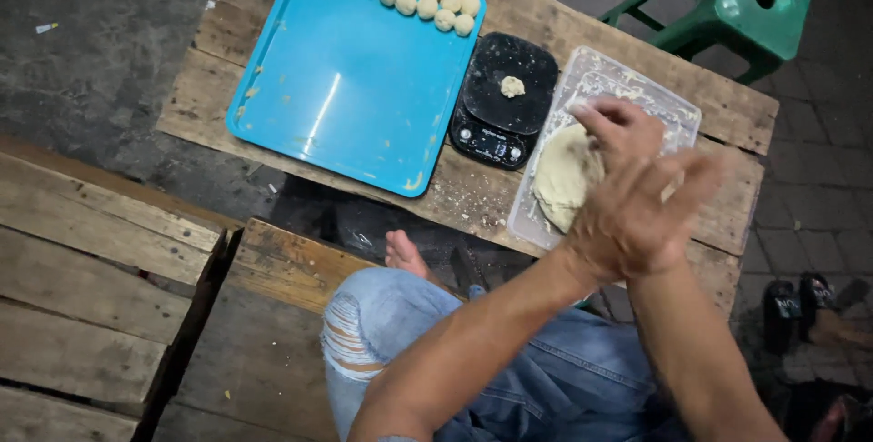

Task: Portioning a large mass of dough into small balls by weighing each piece on a scale and rolling it by hand.

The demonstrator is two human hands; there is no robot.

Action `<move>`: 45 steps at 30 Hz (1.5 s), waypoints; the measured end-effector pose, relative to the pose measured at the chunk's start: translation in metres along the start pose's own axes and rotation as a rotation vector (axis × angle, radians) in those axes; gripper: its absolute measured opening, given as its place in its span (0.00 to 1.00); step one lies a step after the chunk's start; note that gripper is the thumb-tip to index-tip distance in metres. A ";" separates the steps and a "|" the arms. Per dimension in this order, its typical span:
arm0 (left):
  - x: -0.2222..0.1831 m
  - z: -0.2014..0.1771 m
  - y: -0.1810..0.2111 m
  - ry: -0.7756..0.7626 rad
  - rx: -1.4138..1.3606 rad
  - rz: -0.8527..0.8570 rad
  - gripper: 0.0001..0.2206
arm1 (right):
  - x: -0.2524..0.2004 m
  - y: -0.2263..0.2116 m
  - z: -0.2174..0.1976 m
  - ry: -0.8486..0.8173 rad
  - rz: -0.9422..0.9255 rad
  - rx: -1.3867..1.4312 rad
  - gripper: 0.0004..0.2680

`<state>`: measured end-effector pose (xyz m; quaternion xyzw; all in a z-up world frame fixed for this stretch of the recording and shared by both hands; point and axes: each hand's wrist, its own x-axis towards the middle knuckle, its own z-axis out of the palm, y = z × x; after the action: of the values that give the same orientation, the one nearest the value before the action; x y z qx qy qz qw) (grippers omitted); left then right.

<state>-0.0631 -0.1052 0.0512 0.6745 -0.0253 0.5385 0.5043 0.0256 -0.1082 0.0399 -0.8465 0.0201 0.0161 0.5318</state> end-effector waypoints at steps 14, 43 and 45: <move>-0.003 -0.038 -0.014 -0.447 -0.004 0.048 0.33 | 0.063 0.048 0.069 -0.182 -0.546 -0.708 0.05; -0.049 -0.019 -0.051 -1.101 0.182 -0.182 0.08 | -0.103 0.169 -0.122 0.227 -0.550 -0.467 0.05; -0.050 -0.021 -0.052 -1.090 0.189 -0.171 0.08 | -0.105 0.160 -0.118 0.199 -0.605 -0.468 0.03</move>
<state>-0.0686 -0.0907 -0.0218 0.8972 -0.1793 0.0690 0.3976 -0.0864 -0.2822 -0.0480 -0.9099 -0.1832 -0.2193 0.3007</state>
